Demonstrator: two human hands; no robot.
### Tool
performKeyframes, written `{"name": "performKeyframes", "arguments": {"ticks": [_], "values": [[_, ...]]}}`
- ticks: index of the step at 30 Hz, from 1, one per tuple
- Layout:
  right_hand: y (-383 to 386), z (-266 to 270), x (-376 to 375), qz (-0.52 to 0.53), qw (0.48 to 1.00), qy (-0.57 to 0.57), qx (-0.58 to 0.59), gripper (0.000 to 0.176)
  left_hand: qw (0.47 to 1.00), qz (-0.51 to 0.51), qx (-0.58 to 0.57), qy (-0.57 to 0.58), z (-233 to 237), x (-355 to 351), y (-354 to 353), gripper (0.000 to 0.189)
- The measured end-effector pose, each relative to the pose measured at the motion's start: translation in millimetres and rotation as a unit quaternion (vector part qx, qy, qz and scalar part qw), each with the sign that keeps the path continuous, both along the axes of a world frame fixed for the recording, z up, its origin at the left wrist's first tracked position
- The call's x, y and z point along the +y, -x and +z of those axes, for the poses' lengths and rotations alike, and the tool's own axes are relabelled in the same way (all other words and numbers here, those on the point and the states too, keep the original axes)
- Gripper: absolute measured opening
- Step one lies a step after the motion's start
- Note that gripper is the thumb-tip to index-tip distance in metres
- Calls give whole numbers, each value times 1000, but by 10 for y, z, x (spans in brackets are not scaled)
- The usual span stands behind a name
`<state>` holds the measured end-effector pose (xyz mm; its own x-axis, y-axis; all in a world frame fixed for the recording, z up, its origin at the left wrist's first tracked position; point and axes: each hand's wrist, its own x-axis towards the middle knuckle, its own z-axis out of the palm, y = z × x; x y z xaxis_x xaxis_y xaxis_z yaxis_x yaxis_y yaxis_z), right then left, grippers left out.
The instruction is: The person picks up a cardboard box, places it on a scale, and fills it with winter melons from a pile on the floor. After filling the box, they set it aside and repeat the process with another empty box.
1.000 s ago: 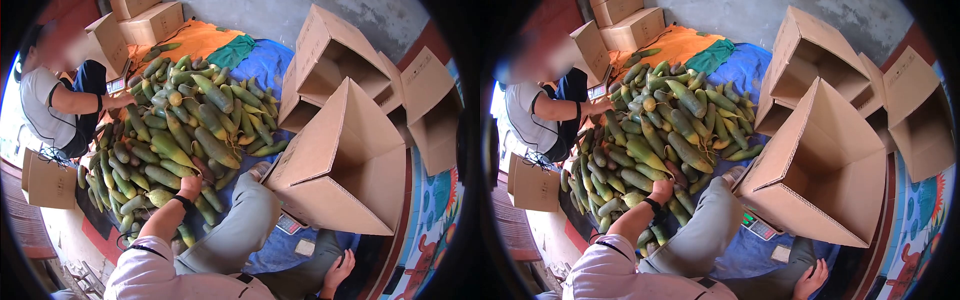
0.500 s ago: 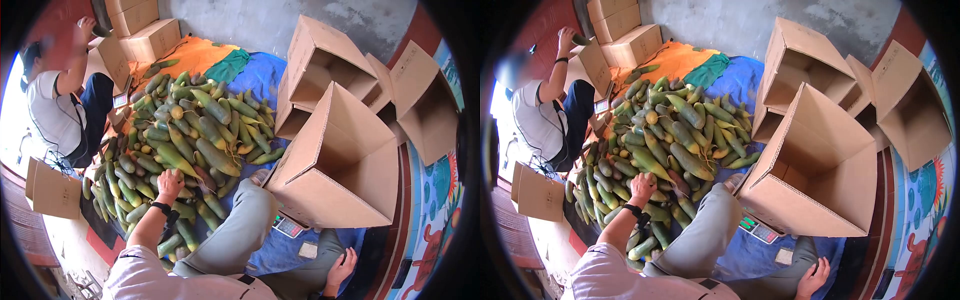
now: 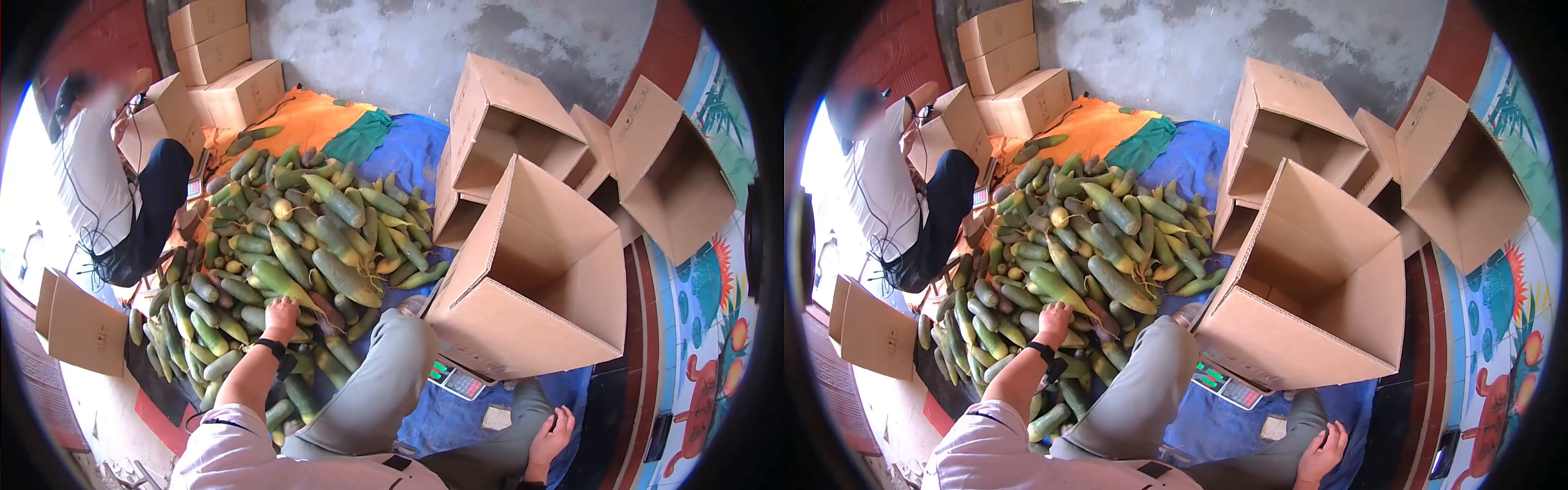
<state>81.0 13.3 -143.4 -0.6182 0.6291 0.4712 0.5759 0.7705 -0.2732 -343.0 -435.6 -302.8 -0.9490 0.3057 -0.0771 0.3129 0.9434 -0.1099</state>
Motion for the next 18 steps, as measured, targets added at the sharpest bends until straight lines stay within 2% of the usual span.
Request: {"name": "performKeyframes", "arguments": {"ticks": [2, 4, 6, 8, 9, 11, 12, 13, 14, 15, 16, 18], "values": [[-4, -6, 5, -5, 1000, 6, 6, 22, 1000, -2, -4, -7, 48, -52, 13, 25], [-6, -5, 1, -2, 1000, 2, 9, 22, 992, 81, -12, -100, 143, -124, -8, 37], [11, -8, -9, 1, 1000, -1, 13, 21, 958, 155, -13, -240, 360, -198, -20, 43], [36, 7, -24, 9, 1000, -3, 19, 21, 937, 157, 20, -311, 427, -296, 12, 44], [52, 12, -28, 9, 1000, -3, 21, 21, 937, 157, 22, -311, 533, -293, -8, 44], [97, 29, -30, 16, 1000, -14, 20, 21, 906, 161, 12, -392, 877, -233, -87, 44], [117, 43, -32, 18, 999, -15, 22, 21, 905, 161, 14, -394, 1005, -206, -108, 44], [135, 58, -37, 29, 999, -13, 23, 21, 830, 167, -19, -532, 1128, -177, -127, 44], [158, 78, -45, 39, 999, -12, 24, 21, 734, 166, -50, -656, 1253, -136, -147, 45], [198, 115, -78, 40, 999, -14, 25, 21, 659, 147, -54, -735, 1381, -72, -175, 45], [254, 172, -145, 54, 997, 8, 46, 21, 658, 147, -53, -737, 1606, 18, -240, 45], [381, 333, -298, 71, 995, 27, 67, 21, 529, 129, -139, -827, 2106, 219, -430, 48]]}}
